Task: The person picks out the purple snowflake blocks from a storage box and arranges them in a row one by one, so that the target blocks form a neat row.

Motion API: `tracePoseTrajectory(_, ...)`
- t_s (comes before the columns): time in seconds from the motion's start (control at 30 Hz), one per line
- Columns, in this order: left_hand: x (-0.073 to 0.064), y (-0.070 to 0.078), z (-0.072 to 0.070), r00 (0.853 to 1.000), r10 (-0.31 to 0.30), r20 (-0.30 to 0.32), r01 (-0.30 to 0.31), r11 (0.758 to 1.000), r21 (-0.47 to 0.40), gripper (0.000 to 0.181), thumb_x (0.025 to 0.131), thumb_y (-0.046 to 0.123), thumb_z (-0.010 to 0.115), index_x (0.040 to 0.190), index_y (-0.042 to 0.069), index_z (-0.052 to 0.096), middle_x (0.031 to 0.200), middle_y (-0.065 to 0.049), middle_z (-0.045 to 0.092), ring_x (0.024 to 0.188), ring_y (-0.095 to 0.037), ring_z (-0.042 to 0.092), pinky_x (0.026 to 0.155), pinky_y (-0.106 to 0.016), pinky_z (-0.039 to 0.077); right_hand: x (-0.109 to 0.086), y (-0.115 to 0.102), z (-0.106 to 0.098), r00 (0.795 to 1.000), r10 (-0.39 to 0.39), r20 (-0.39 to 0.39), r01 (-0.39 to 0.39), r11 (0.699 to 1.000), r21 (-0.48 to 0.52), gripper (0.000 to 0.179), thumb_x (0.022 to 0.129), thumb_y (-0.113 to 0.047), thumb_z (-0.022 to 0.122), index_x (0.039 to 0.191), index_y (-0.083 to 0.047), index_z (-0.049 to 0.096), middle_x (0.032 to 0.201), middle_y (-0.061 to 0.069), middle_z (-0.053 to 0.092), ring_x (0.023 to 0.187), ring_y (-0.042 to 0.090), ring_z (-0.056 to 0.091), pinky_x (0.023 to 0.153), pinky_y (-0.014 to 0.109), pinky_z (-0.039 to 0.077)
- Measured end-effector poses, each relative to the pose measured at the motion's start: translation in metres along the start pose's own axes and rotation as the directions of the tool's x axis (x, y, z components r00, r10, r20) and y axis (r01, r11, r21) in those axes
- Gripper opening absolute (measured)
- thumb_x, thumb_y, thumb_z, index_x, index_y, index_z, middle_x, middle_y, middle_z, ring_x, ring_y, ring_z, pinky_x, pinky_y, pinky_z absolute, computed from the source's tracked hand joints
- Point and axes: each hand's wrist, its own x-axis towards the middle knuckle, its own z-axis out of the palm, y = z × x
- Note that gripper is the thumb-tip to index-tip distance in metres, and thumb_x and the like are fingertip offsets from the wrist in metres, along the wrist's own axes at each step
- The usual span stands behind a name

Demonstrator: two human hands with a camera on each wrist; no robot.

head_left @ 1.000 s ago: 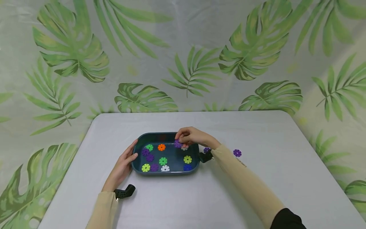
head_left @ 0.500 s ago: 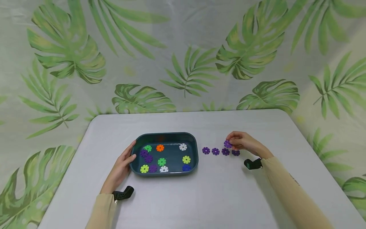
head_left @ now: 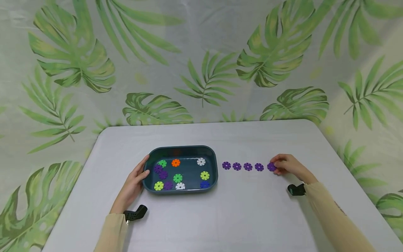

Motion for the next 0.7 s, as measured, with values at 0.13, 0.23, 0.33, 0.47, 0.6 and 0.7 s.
tracePoseTrajectory(0.13,-0.001,0.0,0.0,1.0,-0.001,-0.003,0.001,1.0,0.004,0.057,0.102,0.01,0.045,0.154,0.016,0.022,0.16,-0.002,0.007,0.145,-0.021,0.001,0.113,-0.05,0.005,0.002,-0.006,0.004,0.999,0.011,-0.044,-0.014,0.998,-0.054,0.028,0.097,-0.006,0.048,0.116,0.014,0.052,0.09,0.017,0.059,0.068,0.018,0.061,0.063,0.03,0.055)
tracePoseTrajectory(0.23,-0.001,0.0,-0.001,1.0,-0.003,-0.007,0.003,1.0,0.003,0.057,0.102,0.01,0.045,0.154,0.017,0.023,0.16,-0.002,0.007,0.145,-0.021,0.001,0.113,-0.05,0.005,0.006,-0.016,0.009,0.998,-0.033,-0.061,0.032,0.999,-0.023,0.029,0.098,-0.007,0.048,0.118,0.015,0.05,0.099,0.024,0.058,0.07,0.018,0.061,0.066,0.03,0.055)
tracePoseTrajectory(0.33,0.0,-0.002,-0.001,1.0,-0.007,-0.008,0.007,1.0,-0.002,0.057,0.101,0.01,0.045,0.154,0.018,0.023,0.16,-0.001,0.007,0.145,-0.021,0.001,0.113,-0.051,0.005,0.013,-0.032,0.02,0.995,-0.091,-0.048,0.093,0.995,0.046,0.033,0.099,-0.008,0.048,0.12,0.017,0.047,0.106,0.031,0.054,0.074,0.018,0.061,0.072,0.032,0.055)
tracePoseTrajectory(0.47,0.001,-0.002,-0.002,1.0,-0.016,-0.012,0.016,1.0,-0.007,0.057,0.101,0.011,0.046,0.153,0.02,0.024,0.16,-0.001,0.006,0.145,-0.021,0.002,0.113,-0.05,0.006,0.026,-0.061,0.044,0.989,-0.148,0.005,0.145,0.978,0.147,0.036,0.1,-0.013,0.05,0.122,0.015,0.046,0.109,0.028,0.054,0.079,0.021,0.062,0.078,0.037,0.054)
tracePoseTrajectory(0.6,0.0,-0.002,-0.001,1.0,-0.014,-0.014,0.014,1.0,-0.011,0.057,0.101,0.011,0.046,0.153,0.02,0.024,0.16,0.0,0.006,0.145,-0.021,0.002,0.113,-0.05,0.006,0.039,-0.094,0.076,0.978,-0.197,0.075,0.176,0.96,0.219,0.035,0.099,-0.014,0.051,0.123,0.012,0.047,0.108,0.018,0.057,0.082,0.022,0.062,0.079,0.036,0.054)
tracePoseTrajectory(0.7,0.0,-0.002,-0.001,1.0,-0.009,-0.009,0.009,1.0,-0.014,0.057,0.102,0.011,0.045,0.153,0.02,0.024,0.16,-0.001,0.006,0.145,-0.021,0.002,0.113,-0.05,0.006,0.047,-0.119,0.102,0.962,-0.233,0.144,0.194,0.951,0.243,0.034,0.099,-0.013,0.052,0.122,0.011,0.048,0.108,0.019,0.057,0.081,0.02,0.061,0.078,0.033,0.054)
